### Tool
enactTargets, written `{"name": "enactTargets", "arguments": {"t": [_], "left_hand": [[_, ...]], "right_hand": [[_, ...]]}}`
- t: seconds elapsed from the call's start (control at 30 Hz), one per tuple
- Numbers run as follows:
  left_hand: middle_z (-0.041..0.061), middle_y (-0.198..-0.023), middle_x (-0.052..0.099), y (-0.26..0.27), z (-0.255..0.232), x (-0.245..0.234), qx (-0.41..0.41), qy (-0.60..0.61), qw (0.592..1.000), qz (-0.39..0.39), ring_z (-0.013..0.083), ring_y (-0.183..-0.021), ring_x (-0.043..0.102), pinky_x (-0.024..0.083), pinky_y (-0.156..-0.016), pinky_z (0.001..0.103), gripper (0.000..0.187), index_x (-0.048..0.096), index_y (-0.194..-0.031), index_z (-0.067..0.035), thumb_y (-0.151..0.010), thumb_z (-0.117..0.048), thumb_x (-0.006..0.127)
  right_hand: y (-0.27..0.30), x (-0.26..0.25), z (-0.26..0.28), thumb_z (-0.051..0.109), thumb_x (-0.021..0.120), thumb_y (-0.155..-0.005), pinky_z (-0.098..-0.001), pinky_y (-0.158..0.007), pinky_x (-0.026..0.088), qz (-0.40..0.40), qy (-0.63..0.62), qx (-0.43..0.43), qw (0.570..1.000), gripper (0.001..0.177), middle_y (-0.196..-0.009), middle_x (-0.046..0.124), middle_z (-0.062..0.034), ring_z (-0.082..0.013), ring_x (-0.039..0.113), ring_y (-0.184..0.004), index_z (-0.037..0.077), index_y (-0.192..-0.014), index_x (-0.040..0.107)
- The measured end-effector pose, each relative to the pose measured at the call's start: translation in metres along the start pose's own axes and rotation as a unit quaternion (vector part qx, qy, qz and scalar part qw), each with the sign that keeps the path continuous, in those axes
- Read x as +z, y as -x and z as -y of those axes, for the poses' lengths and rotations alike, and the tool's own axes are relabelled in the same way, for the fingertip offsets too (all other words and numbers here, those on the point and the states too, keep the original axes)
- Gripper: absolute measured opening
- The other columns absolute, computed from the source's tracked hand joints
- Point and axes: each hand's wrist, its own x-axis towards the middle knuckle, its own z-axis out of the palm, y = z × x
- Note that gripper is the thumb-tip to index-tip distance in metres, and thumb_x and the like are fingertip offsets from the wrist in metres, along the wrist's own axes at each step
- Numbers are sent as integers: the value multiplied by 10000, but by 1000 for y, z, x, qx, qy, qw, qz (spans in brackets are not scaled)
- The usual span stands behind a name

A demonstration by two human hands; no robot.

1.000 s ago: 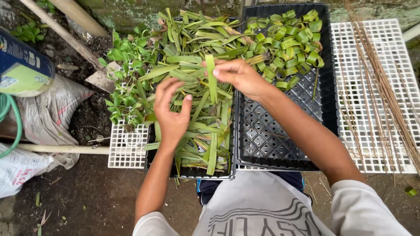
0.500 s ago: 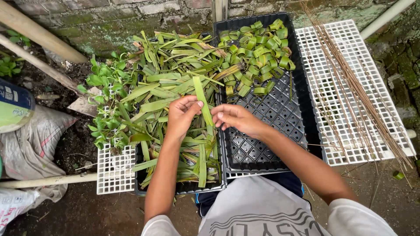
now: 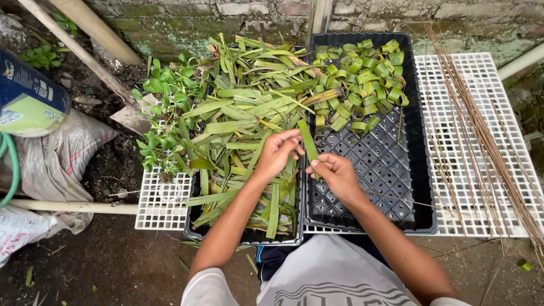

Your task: The person sits and weaves long green leaves around thin wooden sticks using their hands. They pick up leaves from a tray, wrap them around the sticks, and place the finished bundles into a black plastic tray.

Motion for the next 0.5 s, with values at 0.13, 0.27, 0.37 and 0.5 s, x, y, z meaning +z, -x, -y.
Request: {"name": "enactTargets", "arguments": {"t": [0.13,0.27,0.37,0.5], "left_hand": [[221,-1020,744,3,5,1,31,-67,997,14,185,-784,721,616,-656,296,345,663,-1281,54,-966,-84,640],[114,-789,753,2,4,-2,-10,-109,993,-31,80,-603,647,556,-511,205,189,753,-1086,10,-904,-14,706],[127,-823,759,1,15,-7,-61,-29,997,-41,89,-586,667,593,-518,200,202,732,-1090,56,-899,-8,714],[115,-798,755,-1,30,-5,-84,-1,996,-42,86,-549,656,585,-476,194,197,735,-1083,56,-898,-13,725]], "right_hand": [[10,1,-8,93,677,-994,-309,-751,643,-11,10,4,1000,216,-862,787,-213,-179,753,-737,-77,-1126,705],[22,3,6,135,571,-1035,-328,-734,618,71,106,-55,990,267,-847,801,-173,-160,740,-749,-22,-1185,725],[34,3,33,112,467,-1060,-385,-723,616,68,219,-115,967,335,-929,789,-191,-239,754,-815,-9,-1317,645],[36,3,53,16,662,-926,-474,-772,619,57,413,-206,885,553,-1152,715,-208,-345,748,-938,22,-1458,512]]}}
